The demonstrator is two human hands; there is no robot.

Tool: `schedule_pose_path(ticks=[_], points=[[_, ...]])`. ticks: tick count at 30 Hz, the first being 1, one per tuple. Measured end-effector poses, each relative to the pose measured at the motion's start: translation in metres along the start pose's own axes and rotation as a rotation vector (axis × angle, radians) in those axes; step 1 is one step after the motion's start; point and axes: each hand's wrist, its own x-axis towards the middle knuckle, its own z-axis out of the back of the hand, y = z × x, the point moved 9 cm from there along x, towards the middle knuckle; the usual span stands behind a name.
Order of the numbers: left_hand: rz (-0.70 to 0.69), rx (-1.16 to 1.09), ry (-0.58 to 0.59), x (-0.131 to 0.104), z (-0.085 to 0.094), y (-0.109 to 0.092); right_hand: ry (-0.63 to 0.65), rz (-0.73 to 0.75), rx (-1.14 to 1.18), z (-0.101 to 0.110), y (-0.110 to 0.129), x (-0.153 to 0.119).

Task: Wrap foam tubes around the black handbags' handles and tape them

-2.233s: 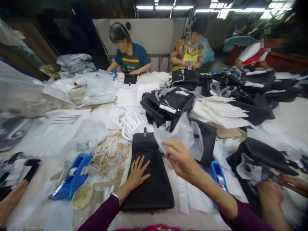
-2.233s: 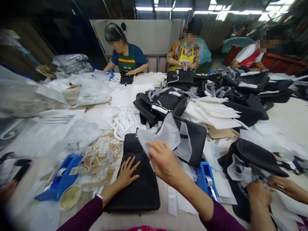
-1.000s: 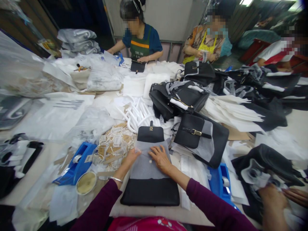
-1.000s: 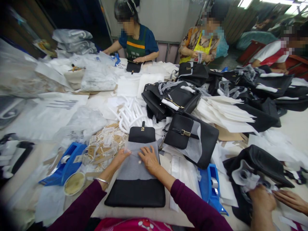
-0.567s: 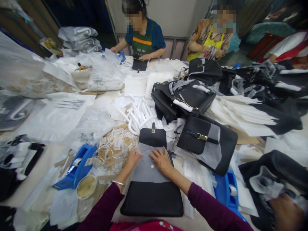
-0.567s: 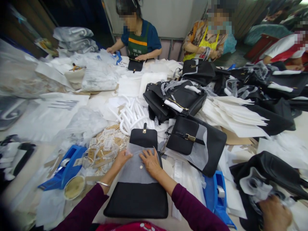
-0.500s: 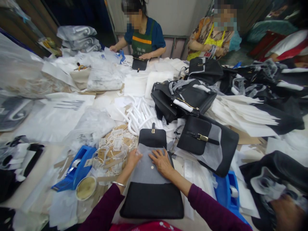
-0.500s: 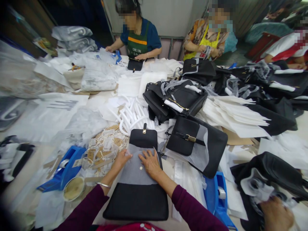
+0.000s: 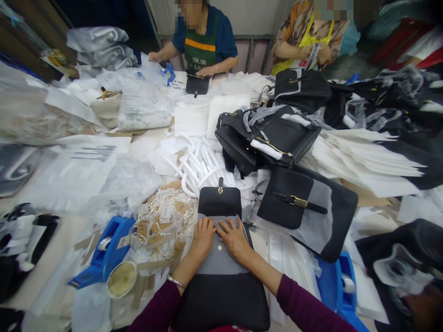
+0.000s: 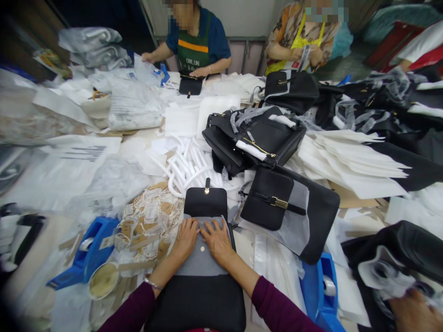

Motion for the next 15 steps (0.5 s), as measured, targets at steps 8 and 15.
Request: schedule_pose_path(ticks=[8,15], points=[[0.024,0.05,-0.032,-0.004,-0.004,0.011,-0.064,-0.225,-0.117,0.005,-0.034,0.004],[0.068,0.029,-0.01,-0.001,0.001,0.015,-0.032,-0.215,-0.147,0.011,-0.05,0.003]])
